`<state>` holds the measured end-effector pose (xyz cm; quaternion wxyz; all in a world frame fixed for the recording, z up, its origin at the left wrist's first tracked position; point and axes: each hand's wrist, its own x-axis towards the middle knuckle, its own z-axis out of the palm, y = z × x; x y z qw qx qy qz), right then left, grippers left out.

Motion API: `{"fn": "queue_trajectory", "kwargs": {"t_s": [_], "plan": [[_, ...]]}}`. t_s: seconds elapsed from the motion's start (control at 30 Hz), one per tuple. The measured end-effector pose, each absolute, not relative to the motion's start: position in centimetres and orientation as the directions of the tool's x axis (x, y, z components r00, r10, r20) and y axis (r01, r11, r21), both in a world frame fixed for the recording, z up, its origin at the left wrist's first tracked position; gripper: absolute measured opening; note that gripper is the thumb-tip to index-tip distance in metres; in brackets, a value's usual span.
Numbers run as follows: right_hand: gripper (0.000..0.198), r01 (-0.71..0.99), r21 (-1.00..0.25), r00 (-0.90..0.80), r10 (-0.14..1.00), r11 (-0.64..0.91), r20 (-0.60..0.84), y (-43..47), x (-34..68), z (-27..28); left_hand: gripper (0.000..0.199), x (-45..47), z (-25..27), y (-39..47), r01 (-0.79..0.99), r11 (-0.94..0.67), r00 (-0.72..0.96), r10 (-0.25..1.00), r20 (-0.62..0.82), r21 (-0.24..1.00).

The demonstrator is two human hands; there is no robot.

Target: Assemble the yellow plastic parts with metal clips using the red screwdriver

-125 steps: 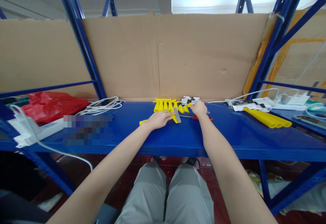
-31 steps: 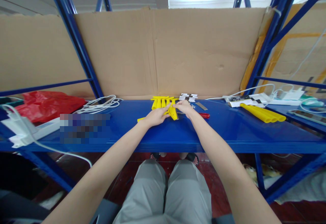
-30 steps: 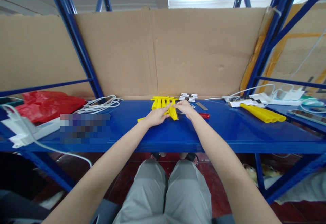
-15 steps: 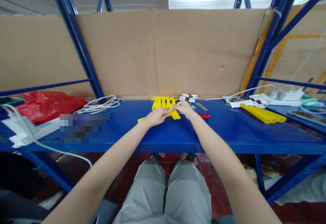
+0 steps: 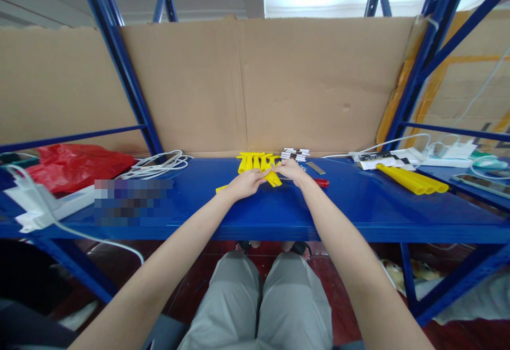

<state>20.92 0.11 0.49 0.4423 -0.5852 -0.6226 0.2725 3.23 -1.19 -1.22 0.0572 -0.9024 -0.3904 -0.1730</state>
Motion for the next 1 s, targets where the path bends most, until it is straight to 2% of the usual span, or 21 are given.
{"fn": "queue_trajectory", "kwargs": {"t_s": [0.27, 0.8, 1.0], "plan": [[0.011, 0.531, -0.820, -0.003, 0.968, 0.213, 0.250, 0.43, 21.56, 0.37, 0.041, 3.24, -1.07, -1.42, 0.740, -0.672, 0.615, 0.699, 0.364, 0.040], [0.016, 0.583, -0.755, -0.117, 0.951, 0.300, 0.287, 0.73, 21.84, 0.26, 0.040, 3.07, -1.19, -1.31, 0.736, -0.674, 0.607, 0.697, 0.382, 0.060], [0.012, 0.560, -0.782, -0.101, 0.959, 0.274, 0.264, 0.59, 21.79, 0.18, 0.041, 3.14, -1.11, -1.39, 0.736, -0.676, 0.615, 0.695, 0.372, 0.046]]}}
